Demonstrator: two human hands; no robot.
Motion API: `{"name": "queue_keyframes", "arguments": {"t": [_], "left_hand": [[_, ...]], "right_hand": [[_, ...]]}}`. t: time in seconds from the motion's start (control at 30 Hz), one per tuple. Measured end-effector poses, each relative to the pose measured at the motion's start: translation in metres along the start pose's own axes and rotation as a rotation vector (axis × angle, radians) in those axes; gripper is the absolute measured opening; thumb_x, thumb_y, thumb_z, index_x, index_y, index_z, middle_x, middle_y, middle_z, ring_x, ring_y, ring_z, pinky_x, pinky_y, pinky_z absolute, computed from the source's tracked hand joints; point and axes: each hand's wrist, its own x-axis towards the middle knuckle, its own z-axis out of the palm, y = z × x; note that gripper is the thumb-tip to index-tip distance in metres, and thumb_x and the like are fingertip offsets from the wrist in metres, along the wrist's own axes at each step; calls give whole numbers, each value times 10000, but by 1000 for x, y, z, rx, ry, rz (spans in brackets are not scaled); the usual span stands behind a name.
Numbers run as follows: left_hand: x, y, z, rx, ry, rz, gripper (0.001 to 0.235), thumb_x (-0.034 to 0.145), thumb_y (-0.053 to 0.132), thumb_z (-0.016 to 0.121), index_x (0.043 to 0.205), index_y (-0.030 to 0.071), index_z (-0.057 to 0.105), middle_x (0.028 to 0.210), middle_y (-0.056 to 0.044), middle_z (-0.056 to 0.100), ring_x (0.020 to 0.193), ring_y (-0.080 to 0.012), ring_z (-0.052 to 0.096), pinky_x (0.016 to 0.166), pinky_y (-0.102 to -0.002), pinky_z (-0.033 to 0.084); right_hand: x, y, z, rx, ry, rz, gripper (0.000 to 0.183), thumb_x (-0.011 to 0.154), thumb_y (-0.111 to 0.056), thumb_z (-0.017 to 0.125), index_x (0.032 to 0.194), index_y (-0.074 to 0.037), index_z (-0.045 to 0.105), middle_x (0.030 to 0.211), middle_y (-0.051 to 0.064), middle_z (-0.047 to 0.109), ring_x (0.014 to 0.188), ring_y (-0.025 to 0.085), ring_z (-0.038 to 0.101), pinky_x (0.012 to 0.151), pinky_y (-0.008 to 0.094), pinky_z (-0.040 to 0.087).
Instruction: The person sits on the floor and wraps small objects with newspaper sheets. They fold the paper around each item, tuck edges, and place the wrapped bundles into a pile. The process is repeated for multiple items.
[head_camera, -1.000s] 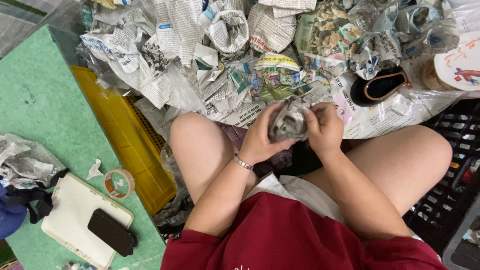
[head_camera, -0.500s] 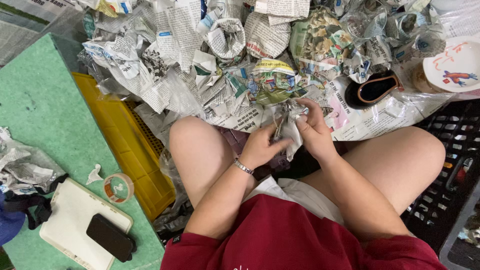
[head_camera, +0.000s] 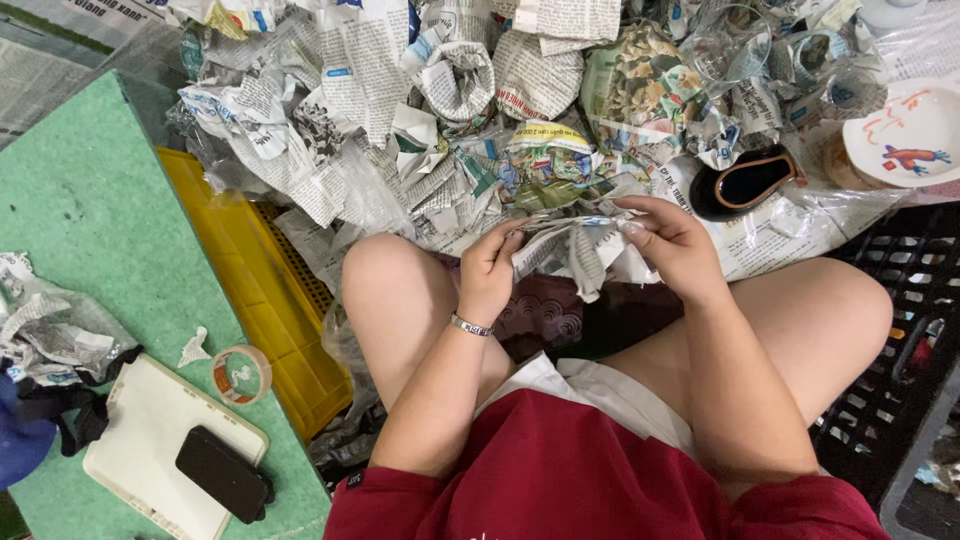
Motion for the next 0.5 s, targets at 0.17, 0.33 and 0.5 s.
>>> {"name": "queue_keyframes", "arguments": {"t": [0.17, 0.33, 0.5], "left_hand": [[0, 17, -6, 167, 150, 195, 398, 934, 199, 723, 1303, 71, 646, 1263, -123, 634, 1148, -229, 626, 997, -338, 512], [-5, 29, -7, 472, 18, 526, 569, 808, 323, 838, 1316, 181, 626, 1304, -53, 563, 1172, -272, 578, 1005, -417, 490], [-10, 39, 5, 698, -46, 553, 603, 846, 359, 813, 1368, 135, 611, 1271, -187, 622, 999, -299, 595, 898, -448, 524]], "right_hand": [[0, -7, 8, 72, 89, -130, 377, 978, -1, 665, 1347, -36, 602, 901, -17, 635, 761, 46, 551, 646, 197, 432], [-3, -1, 10, 150, 129, -143, 359, 999, 15, 639, 1349, -36, 579, 911, -18, 596, 759, 54, 531, 633, 206, 425], [-1, 13, 6, 265, 112, -228, 371, 1001, 38, 640, 1358, -38, 574, 925, -6, 589, 764, 66, 514, 657, 205, 398]]}}
